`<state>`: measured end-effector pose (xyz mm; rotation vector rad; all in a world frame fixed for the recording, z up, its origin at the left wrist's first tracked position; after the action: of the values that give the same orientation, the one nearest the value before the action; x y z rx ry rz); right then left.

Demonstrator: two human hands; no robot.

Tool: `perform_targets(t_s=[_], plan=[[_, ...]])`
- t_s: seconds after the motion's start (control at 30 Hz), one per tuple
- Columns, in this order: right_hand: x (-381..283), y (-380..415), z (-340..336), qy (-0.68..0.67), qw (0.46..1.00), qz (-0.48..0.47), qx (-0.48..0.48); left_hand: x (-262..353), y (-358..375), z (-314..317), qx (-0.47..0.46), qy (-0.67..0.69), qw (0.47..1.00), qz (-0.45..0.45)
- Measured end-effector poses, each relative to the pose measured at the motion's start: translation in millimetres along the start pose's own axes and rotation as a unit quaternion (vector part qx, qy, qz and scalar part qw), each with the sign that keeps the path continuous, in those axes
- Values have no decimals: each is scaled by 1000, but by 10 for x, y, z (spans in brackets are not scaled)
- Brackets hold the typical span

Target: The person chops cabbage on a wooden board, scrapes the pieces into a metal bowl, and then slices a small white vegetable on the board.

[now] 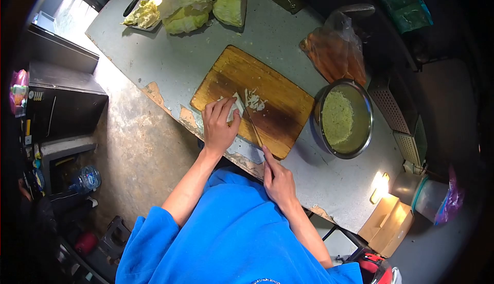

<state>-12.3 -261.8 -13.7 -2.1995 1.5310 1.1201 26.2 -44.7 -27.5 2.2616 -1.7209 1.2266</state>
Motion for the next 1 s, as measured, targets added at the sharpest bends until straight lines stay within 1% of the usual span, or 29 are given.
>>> perform_targets(t_s=[0.1,0.17,0.2,0.27,0.37,0.47,0.6,0.67,0.7,0.77,0.83,0.9,1.0], plan=[[-90,-146,-6,2,1000,3,-5,0,-4,-4,6,3,1000,4],[-83,-184,-11,-19,999,41,-21,-14,-1,-2,9,4,1000,2],[-84,-175,-10,-19,999,39,-21,-11,-3,-15,10,4,1000,2],[-124,-113,-46,-30,1000,3,4,-13,-8,-18,6,11,1000,-3],[-131,-33,-35,-38,999,-8,6,-31,-7,-17,12,21,1000,-2],[-84,-10,7,-37,999,10,-12,-34,-5,-24,17,21,1000,-2],[-81,-74,-28,-44,999,0,-3,-21,-16,-22,11,17,1000,-3],[-28,-104,-14,-64,997,21,-39,-28,-12,-23,12,22,1000,-5],[-1,-132,-49,-66,997,22,-40,-36,-12,-11,11,22,1000,-5],[115,-169,-46,-55,992,55,-96,-50,-2,-1,16,17,1000,-1],[138,-198,-111,-65,992,45,-94,-49,-5,4,12,15,1000,0],[128,-200,-139,-30,996,21,-87,-40,-9,9,7,13,1000,-1],[101,-198,-139,-37,996,12,-84,-54,-16,17,6,9,1000,-4]])
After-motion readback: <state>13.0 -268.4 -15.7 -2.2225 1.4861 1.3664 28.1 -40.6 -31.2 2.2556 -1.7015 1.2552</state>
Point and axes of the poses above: each hand's wrist, its own y-axis away from the middle knuckle, its own z-axis out of the palm, x = y × z, the point moved 8 cm from there along -y, towards the middle knuckle
